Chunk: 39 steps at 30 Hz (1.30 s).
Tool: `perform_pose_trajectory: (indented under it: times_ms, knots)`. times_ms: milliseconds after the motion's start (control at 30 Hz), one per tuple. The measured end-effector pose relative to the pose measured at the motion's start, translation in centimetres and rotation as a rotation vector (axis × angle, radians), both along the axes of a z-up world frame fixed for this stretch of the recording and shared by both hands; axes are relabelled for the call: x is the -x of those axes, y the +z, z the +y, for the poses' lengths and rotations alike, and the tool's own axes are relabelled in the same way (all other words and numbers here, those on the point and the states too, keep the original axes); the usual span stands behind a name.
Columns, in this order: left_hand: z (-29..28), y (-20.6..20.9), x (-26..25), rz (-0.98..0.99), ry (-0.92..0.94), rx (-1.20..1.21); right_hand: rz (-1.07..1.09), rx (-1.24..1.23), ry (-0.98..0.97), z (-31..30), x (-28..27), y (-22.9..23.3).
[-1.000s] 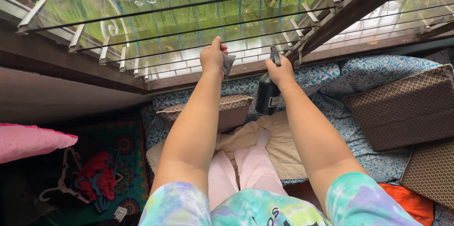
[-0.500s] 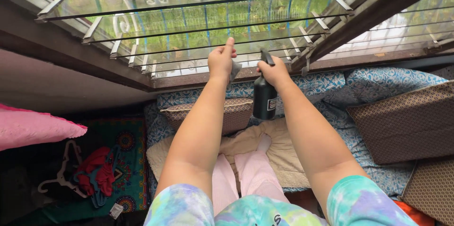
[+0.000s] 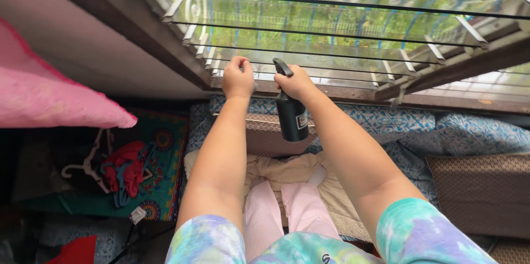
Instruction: The person cleans a glass window pane using a spray bottle and a cloth. They spray the glass and wipe it repeatedly with the cloth, moving across different sections of the window.
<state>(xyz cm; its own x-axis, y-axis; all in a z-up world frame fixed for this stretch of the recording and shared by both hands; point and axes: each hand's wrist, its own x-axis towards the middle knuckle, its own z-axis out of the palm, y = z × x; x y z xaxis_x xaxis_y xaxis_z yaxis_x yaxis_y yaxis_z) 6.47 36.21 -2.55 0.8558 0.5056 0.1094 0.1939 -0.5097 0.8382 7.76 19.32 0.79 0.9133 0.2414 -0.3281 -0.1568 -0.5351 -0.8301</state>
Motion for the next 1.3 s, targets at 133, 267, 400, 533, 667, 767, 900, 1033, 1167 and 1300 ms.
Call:
perform_pose_trajectory:
  times_ms: [133, 267, 400, 533, 667, 767, 900, 1033, 1167, 1300]
  knots:
    - [4.0, 0.0, 0.0, 0.002, 0.086, -0.067, -0.054, 0.028, 0.093, 4.3, -0.8, 0.2]
    - [6.1, 0.3, -0.1, 0.015, 0.121, -0.093, -0.046, 0.042, 0.106, 7.2, -1.2, 0.4]
    - [7.2, 0.7, -0.4, 0.004, 0.164, -0.029, -0.072, 0.041, 0.163, 8.5, -1.5, 0.3]
    - [7.0, 1.0, -0.2, -0.061, 0.078, -0.115, -0.141, 0.006, 0.179, 7.8, -1.0, -0.4]
    - [4.6, 1.9, 0.0, -0.094, -0.169, -0.206, -0.165, 0.029, -0.013, 3.0, -1.1, -2.0]
    - [1.4, 2.9, 0.1, -0.105, -0.34, -0.206, -0.098, -0.001, -0.192, -3.4, -0.8, -2.9]
    - [-3.5, 4.1, -0.2, -0.032, -0.494, -0.234, 0.004, -0.123, -0.473, -12.3, 0.3, -2.4]
    - [-8.1, 4.4, -0.8, 0.014, -0.615, -0.249, -0.003, -0.088, -0.62, -19.2, 1.8, -1.6]
    - [-12.0, 4.1, -1.3, 0.007, -0.659, -0.277, -0.086, -0.273, -0.679, -23.0, 3.2, -2.5]
    - [-14.7, 3.8, -1.8, 0.05, -0.693, -0.292, -0.15, -0.475, -0.714, -24.0, 5.4, -5.3]
